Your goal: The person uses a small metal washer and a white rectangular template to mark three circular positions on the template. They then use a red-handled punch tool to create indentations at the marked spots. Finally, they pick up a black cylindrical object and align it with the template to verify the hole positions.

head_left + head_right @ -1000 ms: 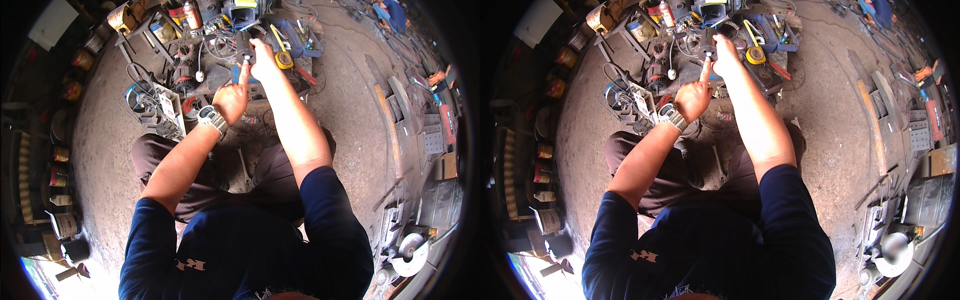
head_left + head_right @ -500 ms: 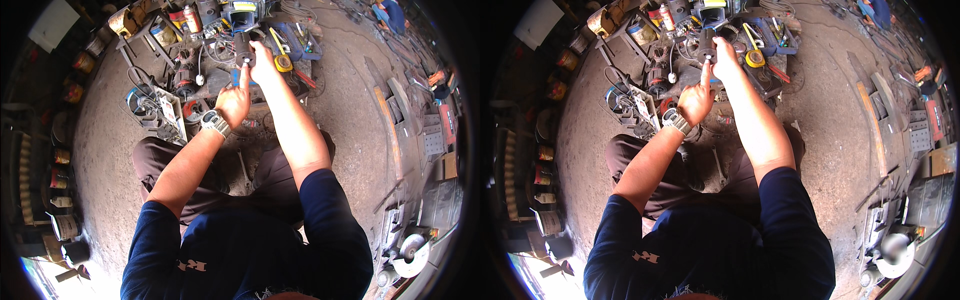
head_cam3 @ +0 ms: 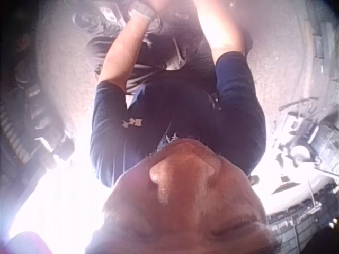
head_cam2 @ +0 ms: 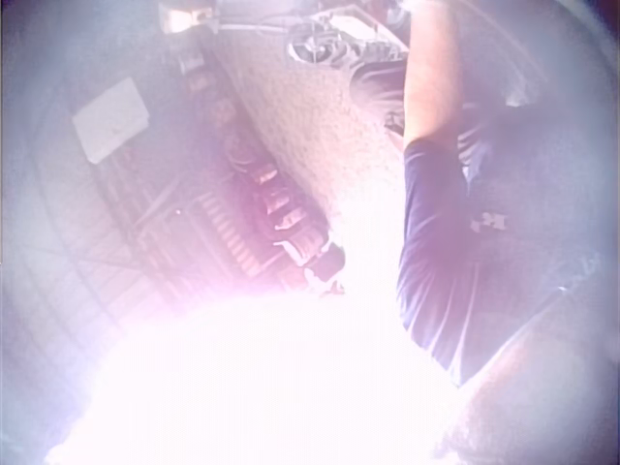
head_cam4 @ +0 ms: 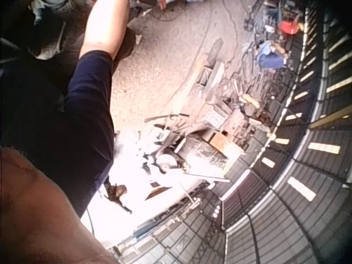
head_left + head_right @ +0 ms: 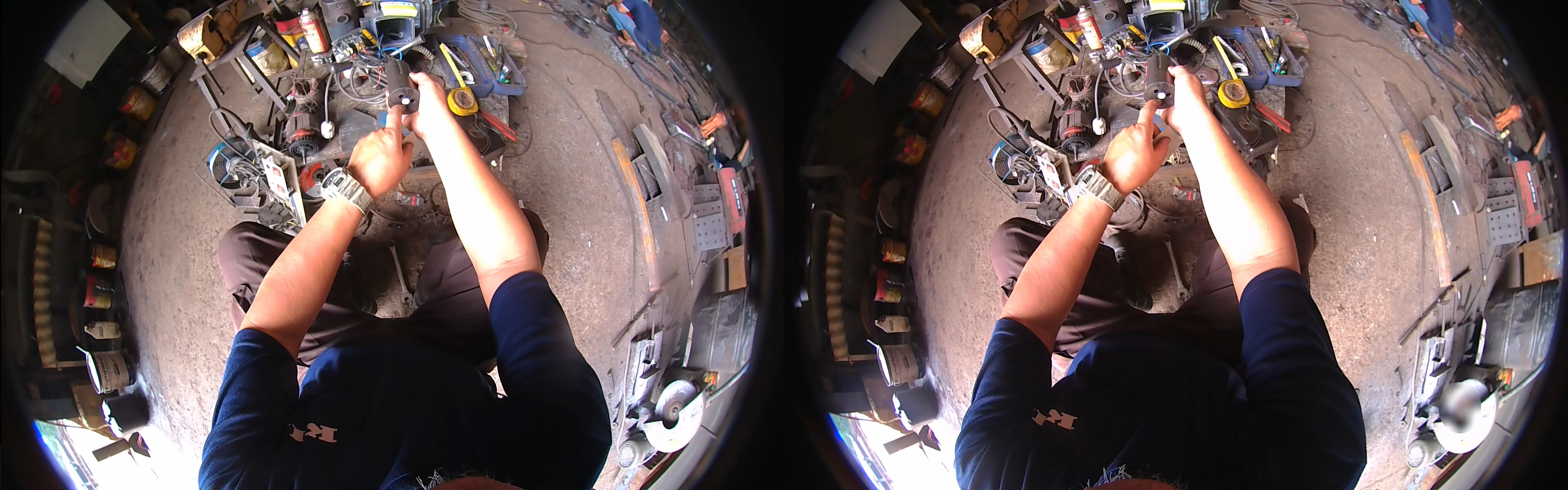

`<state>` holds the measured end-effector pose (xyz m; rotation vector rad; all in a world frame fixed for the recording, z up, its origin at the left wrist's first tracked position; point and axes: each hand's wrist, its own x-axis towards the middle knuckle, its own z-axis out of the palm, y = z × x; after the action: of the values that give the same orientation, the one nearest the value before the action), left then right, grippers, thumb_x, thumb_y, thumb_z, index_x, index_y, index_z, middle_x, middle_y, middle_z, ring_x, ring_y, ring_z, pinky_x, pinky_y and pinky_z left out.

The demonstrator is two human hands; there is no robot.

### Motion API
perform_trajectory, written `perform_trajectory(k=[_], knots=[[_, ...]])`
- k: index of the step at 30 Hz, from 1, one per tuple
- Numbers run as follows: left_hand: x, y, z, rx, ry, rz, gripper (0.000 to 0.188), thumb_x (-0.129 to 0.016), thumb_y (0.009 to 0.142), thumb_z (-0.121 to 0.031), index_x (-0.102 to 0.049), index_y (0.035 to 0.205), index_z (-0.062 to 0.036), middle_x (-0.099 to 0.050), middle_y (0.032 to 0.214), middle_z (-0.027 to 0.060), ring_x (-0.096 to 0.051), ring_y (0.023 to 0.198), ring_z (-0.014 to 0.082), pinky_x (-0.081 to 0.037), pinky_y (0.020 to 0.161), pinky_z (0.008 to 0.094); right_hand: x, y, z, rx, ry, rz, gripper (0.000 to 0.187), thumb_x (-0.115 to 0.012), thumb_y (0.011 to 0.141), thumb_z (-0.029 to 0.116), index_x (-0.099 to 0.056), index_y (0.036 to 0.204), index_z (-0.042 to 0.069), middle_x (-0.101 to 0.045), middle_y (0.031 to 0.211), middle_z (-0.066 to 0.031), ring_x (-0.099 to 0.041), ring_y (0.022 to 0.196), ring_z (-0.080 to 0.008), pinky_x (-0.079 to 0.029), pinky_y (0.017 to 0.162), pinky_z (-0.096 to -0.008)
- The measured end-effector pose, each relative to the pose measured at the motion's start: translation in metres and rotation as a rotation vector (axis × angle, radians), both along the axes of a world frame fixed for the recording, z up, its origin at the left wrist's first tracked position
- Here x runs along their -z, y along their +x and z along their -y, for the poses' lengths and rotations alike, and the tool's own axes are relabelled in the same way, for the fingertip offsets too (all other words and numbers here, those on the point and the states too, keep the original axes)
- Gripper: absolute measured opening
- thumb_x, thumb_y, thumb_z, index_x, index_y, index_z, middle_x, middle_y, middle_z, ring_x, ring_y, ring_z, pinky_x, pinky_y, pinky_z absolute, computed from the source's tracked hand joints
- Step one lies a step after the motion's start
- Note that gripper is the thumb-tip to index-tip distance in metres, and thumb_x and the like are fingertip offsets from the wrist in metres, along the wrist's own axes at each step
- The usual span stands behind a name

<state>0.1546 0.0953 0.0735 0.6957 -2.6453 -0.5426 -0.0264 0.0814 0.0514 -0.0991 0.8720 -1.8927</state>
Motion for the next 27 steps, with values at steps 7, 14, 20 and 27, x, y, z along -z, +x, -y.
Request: perform_trajectory(k=[7, 14, 20, 27], knots=[[-0.007, 0.001, 0.013, 0.084, 0.14, -0.116, 0.06, -0.074, 0.088, -0.016, -0.052, 0.141, 0.0003, -0.077, 0.09, 0.0185, -0.075, 0.084, 0.0379, -0.058, 0.075, 0.0484, 0.001, 0.001, -0.001, 0.021, 0.066, -0.065, 0.023, -0.054, 0.104, 0.032, -0.064, 0.114, 0.014, -0.068, 0.104, -0.0085, -0.067, 0.093, -0.0265, -0.052, 0.077, -0.0558], [0.018, 0.035, 0.011, 0.152, 0.299, -0.016, 0.046, -0.074, 0.09, -0.023, -0.06, 0.126, 0.0006, -0.076, 0.091, 0.0211, -0.074, 0.088, 0.0418, -0.057, 0.079, 0.0501, 0.001, -0.002, -0.003, -0.022, 0.095, 0.077, 0.027, -0.051, 0.106, 0.03, -0.055, 0.121, 0.008, -0.067, 0.114, -0.0156, -0.067, 0.1, -0.0319, -0.056, 0.082, -0.0528], [0.138, 0.098, -0.003, 0.066, 0.239, 0.046, 0.045, -0.075, 0.089, -0.026, -0.064, 0.126, -0.0042, -0.076, 0.094, 0.0199, -0.074, 0.089, 0.0407, -0.057, 0.076, 0.0499, 0.009, 0.001, 0.0, -0.055, 0.09, 0.079, 0.027, -0.05, 0.107, 0.03, -0.054, 0.123, 0.008, -0.067, 0.118, -0.0162, -0.067, 0.105, -0.032, -0.055, 0.084, -0.0547], [0.22, 0.139, -0.022, 0.101, 0.302, 0.3, 0.042, -0.073, 0.089, -0.025, -0.061, 0.121, -0.0016, -0.074, 0.106, 0.0273, -0.07, 0.103, 0.0482, -0.057, 0.089, 0.0543, 0.01, -0.004, 0.005, -0.089, 0.066, 0.069, 0.028, -0.051, 0.107, 0.031, -0.054, 0.124, 0.008, -0.067, 0.121, -0.0152, -0.067, 0.108, -0.0321, -0.053, 0.089, -0.0565]])
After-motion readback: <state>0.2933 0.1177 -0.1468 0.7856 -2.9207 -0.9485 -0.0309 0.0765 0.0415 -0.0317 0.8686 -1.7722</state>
